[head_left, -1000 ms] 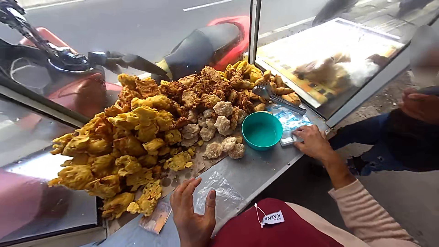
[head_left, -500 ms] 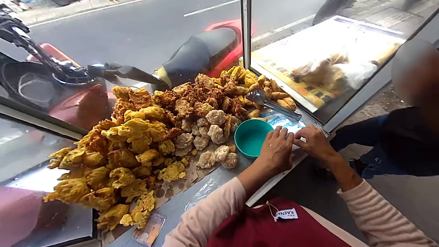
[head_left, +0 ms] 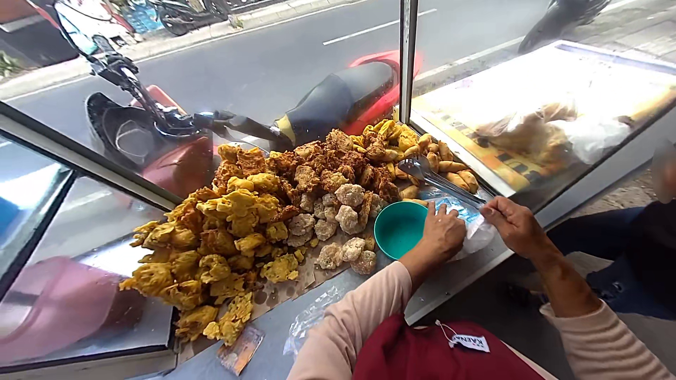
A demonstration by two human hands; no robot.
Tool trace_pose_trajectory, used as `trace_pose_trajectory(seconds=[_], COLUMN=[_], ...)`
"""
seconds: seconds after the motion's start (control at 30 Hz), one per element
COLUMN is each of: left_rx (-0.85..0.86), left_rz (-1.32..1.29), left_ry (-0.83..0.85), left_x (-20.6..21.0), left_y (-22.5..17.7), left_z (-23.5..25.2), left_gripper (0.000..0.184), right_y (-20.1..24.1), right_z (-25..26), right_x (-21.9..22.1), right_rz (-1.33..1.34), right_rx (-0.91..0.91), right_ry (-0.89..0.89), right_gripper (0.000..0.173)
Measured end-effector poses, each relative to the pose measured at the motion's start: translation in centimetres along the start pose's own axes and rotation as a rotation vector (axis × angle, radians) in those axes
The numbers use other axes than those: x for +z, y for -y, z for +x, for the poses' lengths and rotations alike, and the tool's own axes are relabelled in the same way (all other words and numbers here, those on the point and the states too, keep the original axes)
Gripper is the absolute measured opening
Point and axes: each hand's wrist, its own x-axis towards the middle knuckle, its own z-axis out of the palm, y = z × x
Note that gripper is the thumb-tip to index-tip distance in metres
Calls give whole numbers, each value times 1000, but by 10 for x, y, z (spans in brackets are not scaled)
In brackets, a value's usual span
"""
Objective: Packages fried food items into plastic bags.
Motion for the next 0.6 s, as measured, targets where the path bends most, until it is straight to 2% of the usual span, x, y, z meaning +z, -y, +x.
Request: trace_pose_trajectory(seconds=[0.1, 0.2, 0.23, 0.27, 0.33, 0.47, 0.6], left_rx=[-10, -30, -49, -63, -68, -50, -54], left_rz=[-32, -34, -38, -38, -21, -5, 29], left_ry=[-30, -14, 12, 29, 43, 4, -9], left_x=[0, 0, -2, -4, -6, -3, 1], left_y=[7, 10, 9, 7, 3, 1, 1], left_z=[3, 6, 7, 7, 9, 14, 17], left_gripper=[32, 33, 32, 32, 29, 30, 33], right_y=[0, -1, -5, -10, -11, 11, 28], right_z=[13, 18, 18, 17, 15, 22, 42], right_x=[-6, -29, -38, -43, -45, -38, -50], right_rz=[-81, -70, -81, -98, -145, -36, 169], right_rx=[-91, -71, -93, -136, -212, -336, -353], right_ry=[-11, 275, 357, 381, 279, 48, -138], right_gripper=[41, 59, 57, 46, 25, 21, 10])
